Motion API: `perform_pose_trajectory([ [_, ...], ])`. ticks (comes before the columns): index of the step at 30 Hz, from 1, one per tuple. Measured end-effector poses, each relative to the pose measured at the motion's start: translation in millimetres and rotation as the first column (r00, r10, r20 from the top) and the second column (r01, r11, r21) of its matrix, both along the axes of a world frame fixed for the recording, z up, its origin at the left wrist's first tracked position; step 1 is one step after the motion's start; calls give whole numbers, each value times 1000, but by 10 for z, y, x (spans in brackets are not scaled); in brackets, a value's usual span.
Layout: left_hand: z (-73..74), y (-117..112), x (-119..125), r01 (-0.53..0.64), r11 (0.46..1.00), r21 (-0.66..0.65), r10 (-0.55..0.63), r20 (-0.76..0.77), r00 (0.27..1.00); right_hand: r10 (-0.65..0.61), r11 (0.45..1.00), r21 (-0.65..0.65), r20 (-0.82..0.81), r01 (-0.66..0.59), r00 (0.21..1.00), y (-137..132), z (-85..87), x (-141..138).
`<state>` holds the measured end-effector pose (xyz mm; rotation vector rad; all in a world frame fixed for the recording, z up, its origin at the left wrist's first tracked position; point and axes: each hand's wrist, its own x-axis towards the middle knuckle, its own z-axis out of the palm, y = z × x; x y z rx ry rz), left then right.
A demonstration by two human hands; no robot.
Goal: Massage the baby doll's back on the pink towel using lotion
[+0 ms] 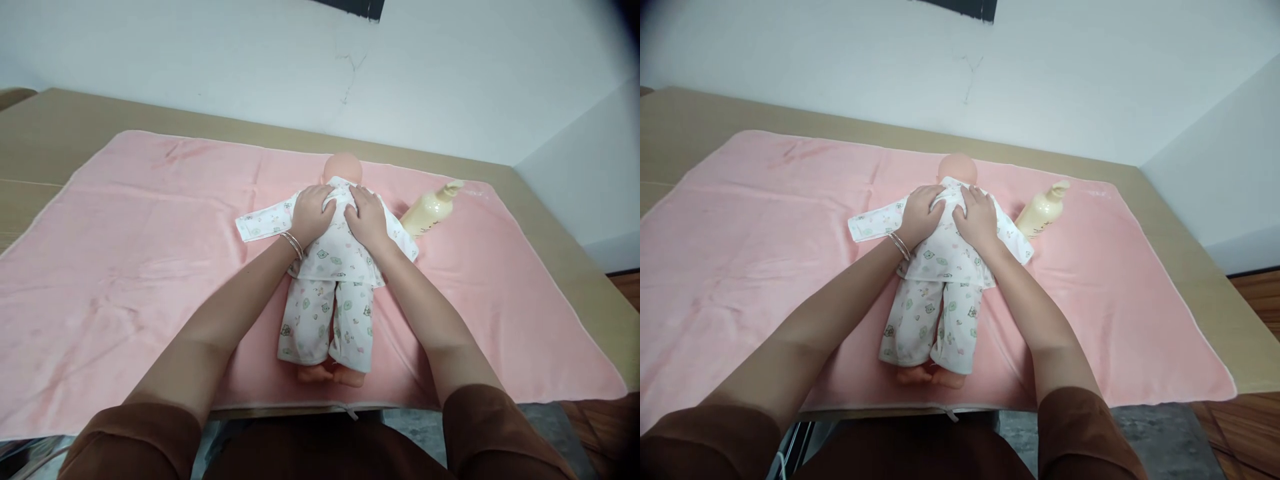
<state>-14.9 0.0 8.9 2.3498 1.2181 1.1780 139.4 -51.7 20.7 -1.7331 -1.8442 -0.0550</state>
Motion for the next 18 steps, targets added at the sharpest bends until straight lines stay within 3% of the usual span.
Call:
perform_pose_trajectory([
  [3, 7, 16, 1, 46, 999, 8, -46, -22, 999, 41, 999, -17, 23, -40, 999, 53, -22, 47],
  [8, 11, -25, 2, 15, 996, 87, -15, 2, 1000, 67, 997, 39, 29, -68, 997, 34, -32, 38],
  [13, -6, -59, 0, -42, 990, 132, 41, 8, 999, -54, 988, 141, -31, 58, 998, -79, -32, -63],
  [18, -15, -47, 5, -70, 993, 94, 68, 20, 997, -70, 994, 84, -32, 73, 997, -94, 0, -78],
])
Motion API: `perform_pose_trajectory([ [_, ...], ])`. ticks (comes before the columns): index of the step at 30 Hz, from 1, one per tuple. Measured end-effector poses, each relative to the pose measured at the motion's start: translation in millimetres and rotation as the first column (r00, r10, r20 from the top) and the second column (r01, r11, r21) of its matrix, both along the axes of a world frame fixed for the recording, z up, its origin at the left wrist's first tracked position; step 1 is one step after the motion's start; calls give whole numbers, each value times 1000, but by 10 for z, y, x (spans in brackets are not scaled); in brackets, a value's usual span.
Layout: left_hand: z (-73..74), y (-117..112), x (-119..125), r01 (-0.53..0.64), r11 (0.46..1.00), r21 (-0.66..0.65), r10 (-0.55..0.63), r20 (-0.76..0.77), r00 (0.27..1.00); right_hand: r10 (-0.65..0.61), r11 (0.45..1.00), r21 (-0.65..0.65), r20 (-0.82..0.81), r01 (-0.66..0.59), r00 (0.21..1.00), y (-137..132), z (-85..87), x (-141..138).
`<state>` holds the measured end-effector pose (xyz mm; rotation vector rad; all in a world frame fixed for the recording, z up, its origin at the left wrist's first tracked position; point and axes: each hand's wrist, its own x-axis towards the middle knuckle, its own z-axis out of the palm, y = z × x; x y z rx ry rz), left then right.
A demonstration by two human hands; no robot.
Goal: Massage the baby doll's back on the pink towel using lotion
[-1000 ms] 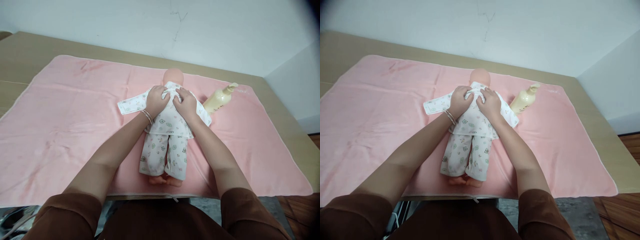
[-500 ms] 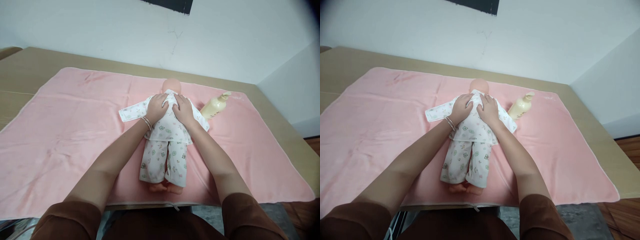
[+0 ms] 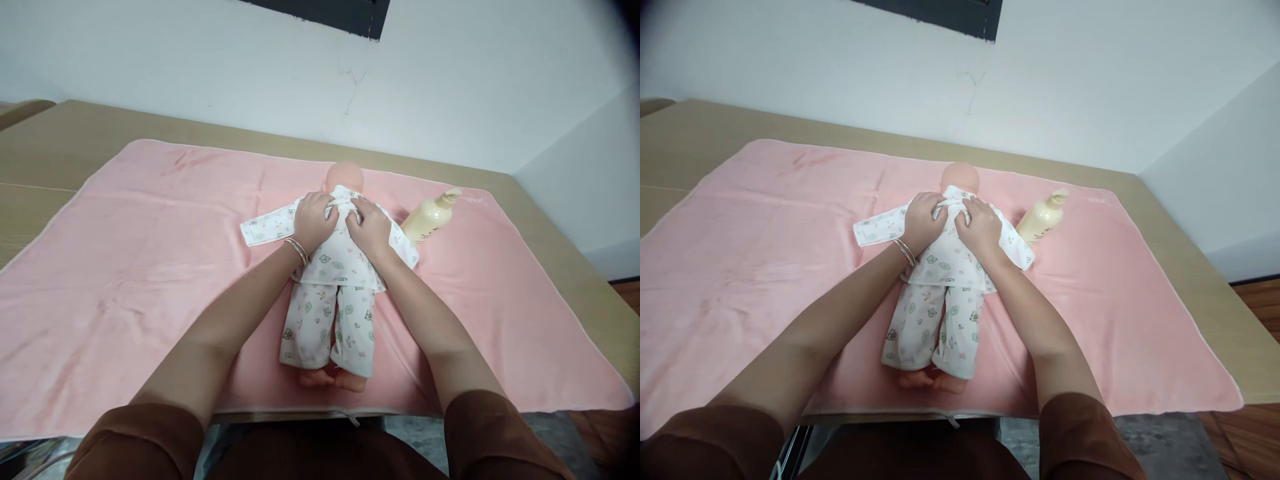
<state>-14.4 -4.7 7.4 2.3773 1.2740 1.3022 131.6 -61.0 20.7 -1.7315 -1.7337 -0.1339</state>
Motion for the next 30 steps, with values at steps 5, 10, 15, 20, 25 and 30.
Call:
perform_pose_trajectory([
  [5, 21, 28, 6, 15, 997, -78, -17, -24, 1000, 100, 991, -92, 54, -94, 994, 96, 2, 82],
  [10, 27, 42, 4, 32, 992, -118, -36, -31, 999, 114, 989, -104, 60, -107, 992, 114, -8, 93],
  [15, -12, 61, -15, 50, 994, -93, -49, 15, 999, 104, 989, -108, 33, -100, 994, 113, -13, 83],
  [20, -48, 78, -35, 58, 998, -23, -57, 50, 997, 96, 990, -104, -13, -96, 995, 96, 32, 76],
  [25, -45, 80, -39, 77, 995, -67, -73, 53, 996, 50, 999, -16, -4, -50, 999, 2, 172, 13],
  [30, -30, 63, -39, 89, 993, -74, -83, 89, 993, 144, 973, -190, 74, -128, 987, -66, 242, -95],
])
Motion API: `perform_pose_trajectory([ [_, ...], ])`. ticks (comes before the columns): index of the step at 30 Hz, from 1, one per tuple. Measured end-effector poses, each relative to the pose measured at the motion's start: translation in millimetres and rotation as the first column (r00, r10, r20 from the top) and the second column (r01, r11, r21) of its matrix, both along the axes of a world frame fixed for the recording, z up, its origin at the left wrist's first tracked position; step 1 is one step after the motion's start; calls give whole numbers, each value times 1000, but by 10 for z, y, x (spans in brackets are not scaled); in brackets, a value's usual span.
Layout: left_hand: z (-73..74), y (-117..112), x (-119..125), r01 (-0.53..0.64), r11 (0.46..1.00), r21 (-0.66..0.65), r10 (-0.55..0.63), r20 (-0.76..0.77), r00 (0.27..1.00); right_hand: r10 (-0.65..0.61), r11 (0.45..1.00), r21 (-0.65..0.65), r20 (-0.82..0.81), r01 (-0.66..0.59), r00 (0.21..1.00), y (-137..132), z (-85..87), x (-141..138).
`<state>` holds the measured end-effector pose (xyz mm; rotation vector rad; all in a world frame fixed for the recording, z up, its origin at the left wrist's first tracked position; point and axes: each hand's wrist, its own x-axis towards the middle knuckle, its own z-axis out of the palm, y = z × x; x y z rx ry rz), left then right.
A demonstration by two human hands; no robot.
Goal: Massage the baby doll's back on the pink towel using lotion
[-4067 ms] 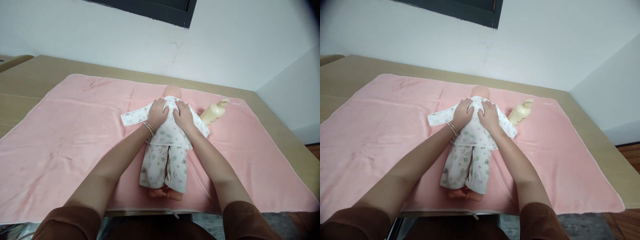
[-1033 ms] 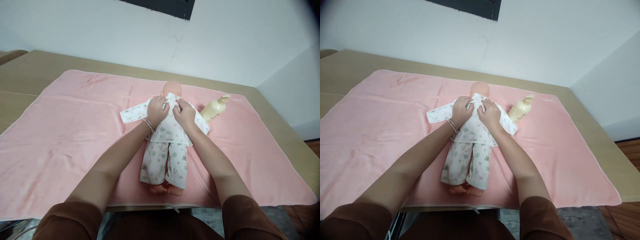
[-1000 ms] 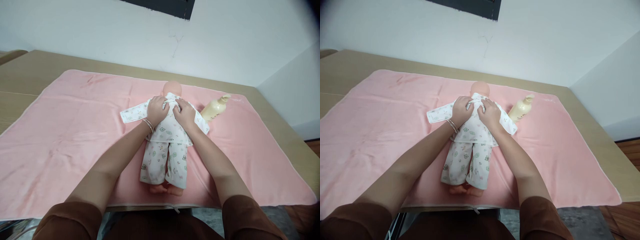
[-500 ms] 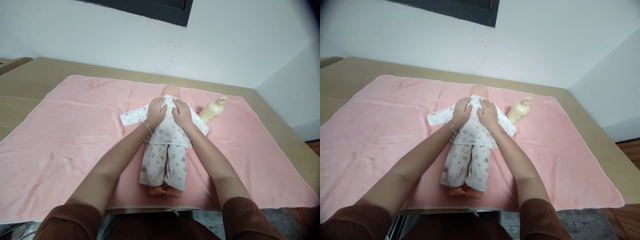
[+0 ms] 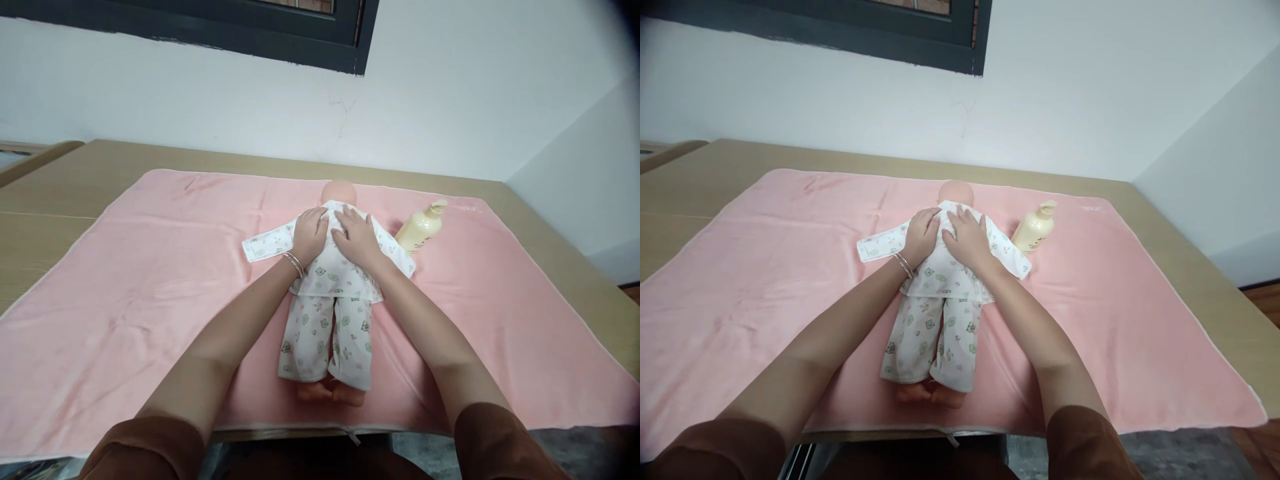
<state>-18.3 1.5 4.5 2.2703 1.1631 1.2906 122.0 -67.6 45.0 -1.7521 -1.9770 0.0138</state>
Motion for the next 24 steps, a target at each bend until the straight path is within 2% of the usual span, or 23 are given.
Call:
perform_pose_trajectory([
  [2, 0, -4, -1, 2, 1000, -3, -2, 6, 1000, 21, 998, -67, 21, -19, 1000, -7, 1, -30],
  [6, -8, -2, -2, -3, 1000, -6, 3, 13, 1000, -17, 1000, 2, 29, 17, 999, -8, -14, -62],
  [11, -4, -4, -2, -7, 1000, -27, 7, -12, 1000, 20, 999, -48, 21, -19, 1000, -1, -50, -55],
  [16, 1, -5, 0, -7, 999, -32, 7, 3, 1000, 5, 995, 97, -23, -3, 1000, 10, -60, -3],
  [21, -6, -10, 1, -22, 999, -40, 22, -1, 1000, 117, 992, -38, -18, -118, 993, 35, -17, 58],
  [24, -3, -16, 1, -26, 999, -33, 26, 0, 1000, 88, 996, 20, -74, -87, 993, 33, -11, 81],
])
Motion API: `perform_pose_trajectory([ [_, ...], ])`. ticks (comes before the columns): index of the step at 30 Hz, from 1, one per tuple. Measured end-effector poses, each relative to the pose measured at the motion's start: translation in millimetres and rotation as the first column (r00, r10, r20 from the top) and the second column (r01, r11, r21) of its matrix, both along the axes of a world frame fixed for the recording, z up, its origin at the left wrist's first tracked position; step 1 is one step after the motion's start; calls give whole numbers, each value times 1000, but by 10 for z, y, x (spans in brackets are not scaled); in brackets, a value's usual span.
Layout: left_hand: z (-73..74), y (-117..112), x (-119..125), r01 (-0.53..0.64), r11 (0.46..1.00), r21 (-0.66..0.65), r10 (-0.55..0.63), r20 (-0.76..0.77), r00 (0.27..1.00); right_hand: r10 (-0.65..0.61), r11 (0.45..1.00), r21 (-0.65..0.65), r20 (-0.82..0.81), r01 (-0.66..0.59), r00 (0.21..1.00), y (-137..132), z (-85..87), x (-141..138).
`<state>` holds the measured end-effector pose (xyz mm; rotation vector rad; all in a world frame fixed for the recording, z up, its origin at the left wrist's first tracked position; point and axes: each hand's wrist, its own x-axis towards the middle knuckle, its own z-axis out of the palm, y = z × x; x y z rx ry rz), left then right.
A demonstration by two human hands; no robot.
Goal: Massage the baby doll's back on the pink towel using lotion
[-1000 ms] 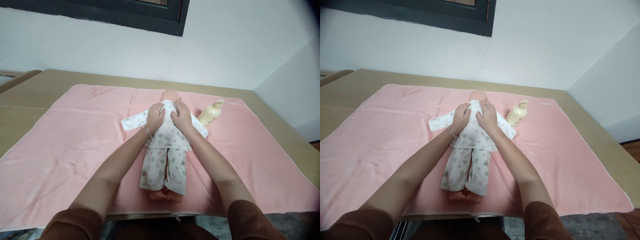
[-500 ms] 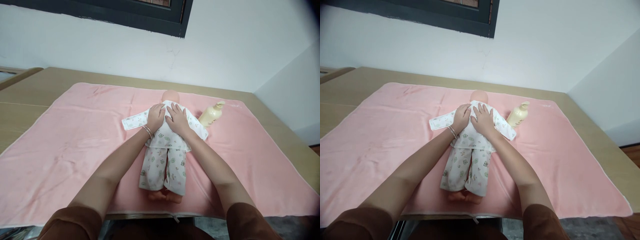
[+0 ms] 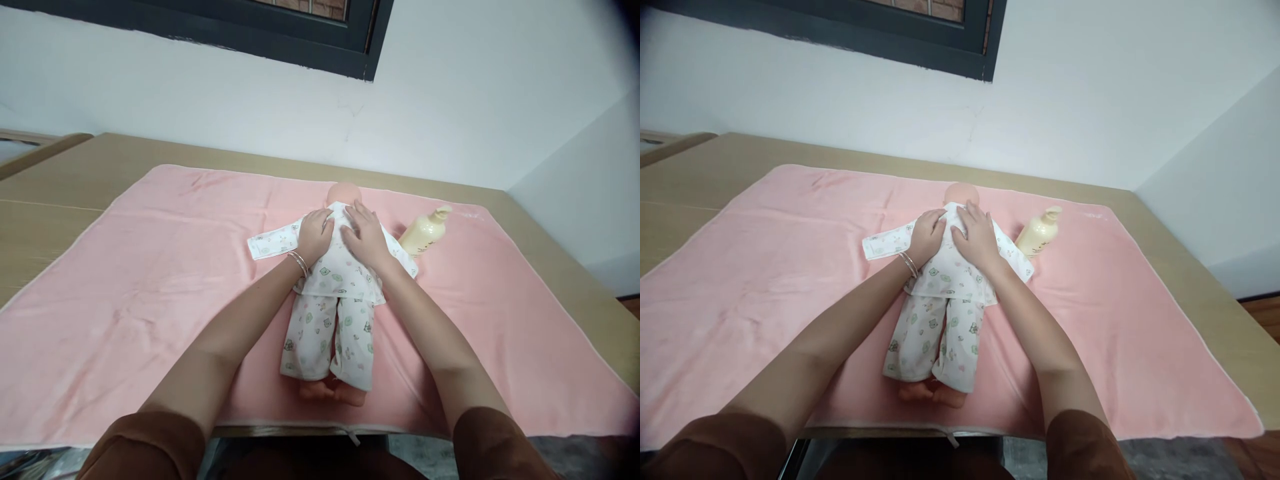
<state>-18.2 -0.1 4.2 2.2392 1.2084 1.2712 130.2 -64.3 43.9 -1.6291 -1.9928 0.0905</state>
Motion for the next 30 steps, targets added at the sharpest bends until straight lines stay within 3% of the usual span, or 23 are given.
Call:
perform_pose_trajectory([
  [6, 17, -22, 0, -1, 1000, -2, 1, -10, 1000, -8, 1000, 10, 62, 7, 998, -11, -119, -74],
  [9, 12, 3, -9, -5, 1000, -1, 5, -22, 1000, 18, 999, -48, 56, -15, 998, -15, -20, -58],
  [11, 24, 29, -17, -6, 1000, -4, 6, -34, 999, 11, 999, -52, 16, -10, 1000, -62, 170, 34],
  [15, 139, -72, -2, -17, 1000, 6, 18, -146, 989, -76, 992, 87, -164, 91, 983, -370, 741, 428],
  [19, 334, -559, 173, 100, 995, -12, -99, -288, 952, -227, 973, -13, -188, 229, 956, -809, 1185, 981],
  [21, 448, -843, 349, 273, 958, -91, -287, -245, 926, -322, 947, -63, -154, 315, 934, -952, 1261, 1212],
  [23, 584, -1039, 570, 497, 836, -232, -517, -28, 856, -405, 906, -163, -63, 391, 912, -1013, 1256, 1353],
  [24, 661, -1085, 691, 589, 741, -322, -583, 127, 802, -421, 887, -212, -5, 410, 907, -1015, 1236, 1386],
  [25, 740, -1095, 814, 643, 656, -395, -564, 310, 766, -414, 876, -250, 49, 412, 909, -1001, 1211, 1397],
  [26, 820, -1074, 938, 682, 562, -468, -490, 476, 730, -387, 876, -273, 90, 397, 918, -975, 1184, 1389],
  [28, 966, -965, 1164, 733, 336, -592, -208, 712, 671, -315, 896, -285, 133, 341, 940, -901, 1139, 1337],
  [30, 1076, -826, 1336, 790, 138, -597, 34, 801, 598, -264, 912, -278, 166, 302, 950, -822, 1111, 1271],
])
